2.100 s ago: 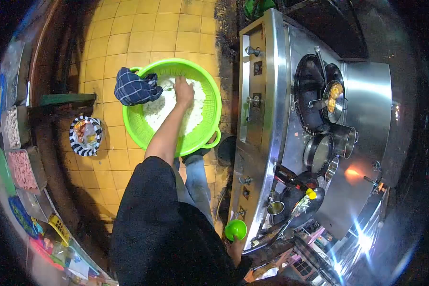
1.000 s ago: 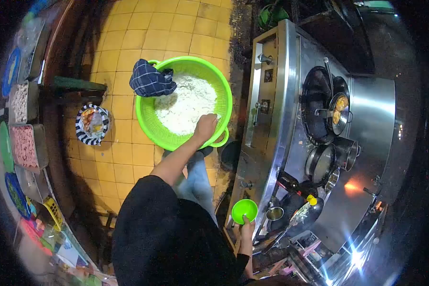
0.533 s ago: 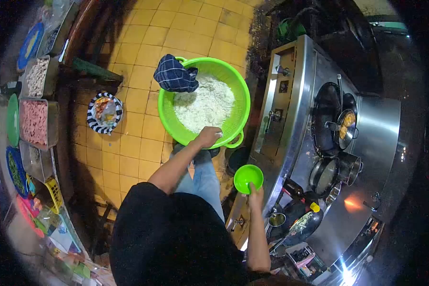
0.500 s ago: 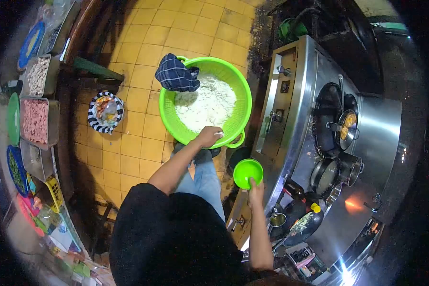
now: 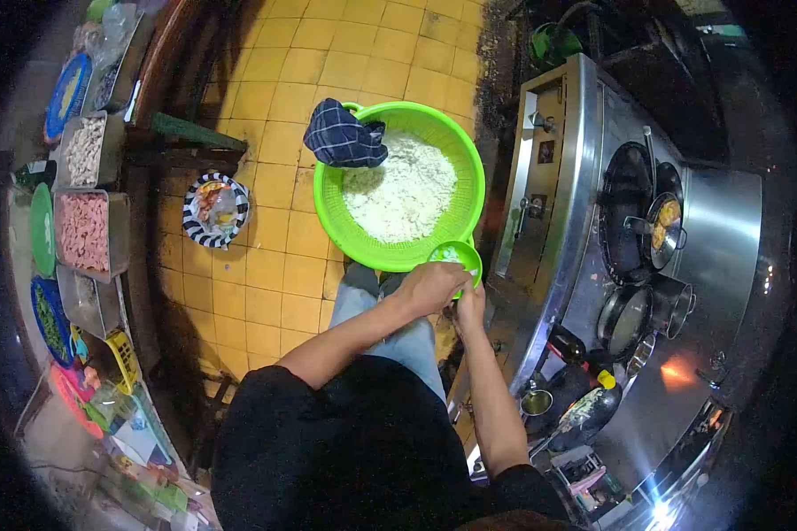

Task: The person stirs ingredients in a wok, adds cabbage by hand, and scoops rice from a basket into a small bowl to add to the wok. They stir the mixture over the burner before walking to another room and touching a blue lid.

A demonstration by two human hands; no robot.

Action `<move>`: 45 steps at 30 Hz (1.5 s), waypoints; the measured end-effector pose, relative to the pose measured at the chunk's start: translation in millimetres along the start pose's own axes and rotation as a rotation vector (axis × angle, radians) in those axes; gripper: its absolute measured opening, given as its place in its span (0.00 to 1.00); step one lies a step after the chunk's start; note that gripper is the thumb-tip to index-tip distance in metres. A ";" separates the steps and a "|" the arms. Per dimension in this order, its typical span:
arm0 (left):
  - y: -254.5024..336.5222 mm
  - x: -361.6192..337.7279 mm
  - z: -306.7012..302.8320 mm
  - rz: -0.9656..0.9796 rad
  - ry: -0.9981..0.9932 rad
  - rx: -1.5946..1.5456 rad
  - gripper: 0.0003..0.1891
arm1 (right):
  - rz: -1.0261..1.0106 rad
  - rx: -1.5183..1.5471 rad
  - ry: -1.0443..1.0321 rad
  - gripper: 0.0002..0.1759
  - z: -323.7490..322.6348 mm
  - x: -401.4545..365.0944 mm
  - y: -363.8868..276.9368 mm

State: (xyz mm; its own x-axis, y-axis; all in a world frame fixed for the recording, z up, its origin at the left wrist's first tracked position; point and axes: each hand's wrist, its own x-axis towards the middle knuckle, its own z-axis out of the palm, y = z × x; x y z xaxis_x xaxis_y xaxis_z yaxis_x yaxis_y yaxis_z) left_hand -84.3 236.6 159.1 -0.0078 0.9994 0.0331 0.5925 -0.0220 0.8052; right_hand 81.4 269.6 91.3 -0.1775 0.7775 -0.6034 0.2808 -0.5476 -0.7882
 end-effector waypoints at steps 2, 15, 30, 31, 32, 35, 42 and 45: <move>3.8 4.6 -5.1 -0.125 -0.074 0.021 0.08 | 0.091 0.082 0.007 0.19 -16.4 -11.0 -1.7; -173.5 58.4 113.5 -0.371 -0.047 0.475 0.29 | 0.159 0.065 0.324 0.25 -113.7 -112.9 41.6; -173.8 30.9 74.3 -0.418 0.167 0.069 0.09 | 0.032 -0.267 0.428 0.24 -104.9 -148.8 129.4; -167.0 33.4 67.4 -0.493 0.154 0.030 0.07 | -0.026 -0.396 0.418 0.25 -101.1 -148.9 121.7; -162.9 36.4 62.3 -0.499 0.174 0.050 0.07 | 0.154 -0.125 0.398 0.25 -93.8 -150.4 87.4; -167.1 44.3 59.5 -0.520 0.264 0.114 0.08 | 0.335 0.149 0.301 0.26 -100.0 -155.5 76.5; -198.9 71.2 76.7 -0.426 0.083 0.233 0.19 | 0.015 -0.623 0.257 0.25 -133.9 -182.1 140.4; -215.7 60.8 96.1 -0.333 -0.043 0.391 0.25 | 0.408 0.109 0.344 0.23 -120.5 -179.7 112.6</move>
State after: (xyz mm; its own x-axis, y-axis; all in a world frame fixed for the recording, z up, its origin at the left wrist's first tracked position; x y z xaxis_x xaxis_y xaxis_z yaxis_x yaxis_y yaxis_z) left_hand -135.2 304.6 -69.5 -0.2190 0.9509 -0.2186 0.8207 0.3007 0.4857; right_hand 258.6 105.5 125.5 0.2498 0.5412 -0.8029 0.1593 -0.8409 -0.5172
